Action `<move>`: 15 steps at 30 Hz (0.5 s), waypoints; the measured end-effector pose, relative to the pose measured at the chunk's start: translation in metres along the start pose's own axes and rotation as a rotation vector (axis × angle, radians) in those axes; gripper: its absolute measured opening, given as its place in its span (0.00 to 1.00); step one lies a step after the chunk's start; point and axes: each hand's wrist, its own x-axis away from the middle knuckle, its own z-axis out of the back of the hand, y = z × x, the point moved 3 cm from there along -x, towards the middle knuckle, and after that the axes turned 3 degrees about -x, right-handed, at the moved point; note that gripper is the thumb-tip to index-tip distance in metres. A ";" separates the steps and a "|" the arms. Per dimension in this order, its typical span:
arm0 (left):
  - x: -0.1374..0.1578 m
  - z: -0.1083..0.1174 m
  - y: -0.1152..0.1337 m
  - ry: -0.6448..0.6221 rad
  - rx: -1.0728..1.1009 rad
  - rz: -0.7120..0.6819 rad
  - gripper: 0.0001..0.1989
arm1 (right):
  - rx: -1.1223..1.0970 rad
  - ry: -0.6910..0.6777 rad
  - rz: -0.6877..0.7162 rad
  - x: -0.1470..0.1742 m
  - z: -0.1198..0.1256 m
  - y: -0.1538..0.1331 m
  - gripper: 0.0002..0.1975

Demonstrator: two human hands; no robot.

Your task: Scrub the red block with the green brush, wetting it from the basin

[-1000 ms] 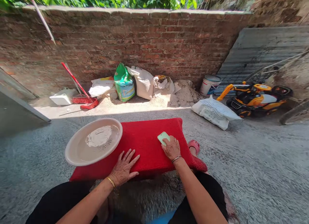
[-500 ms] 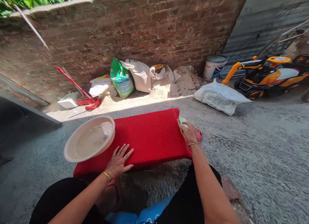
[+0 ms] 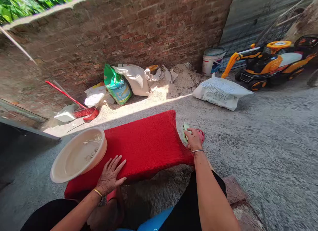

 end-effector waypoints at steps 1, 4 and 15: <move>0.001 -0.002 -0.001 0.030 -0.013 -0.018 0.35 | -0.157 -0.042 -0.068 0.004 -0.006 -0.002 0.23; 0.002 -0.005 -0.002 0.067 -0.035 -0.046 0.34 | -0.336 -0.208 -0.162 0.014 -0.025 -0.007 0.22; 0.000 -0.004 -0.003 0.079 -0.055 -0.058 0.34 | 0.303 -0.064 -0.064 -0.002 0.007 0.014 0.13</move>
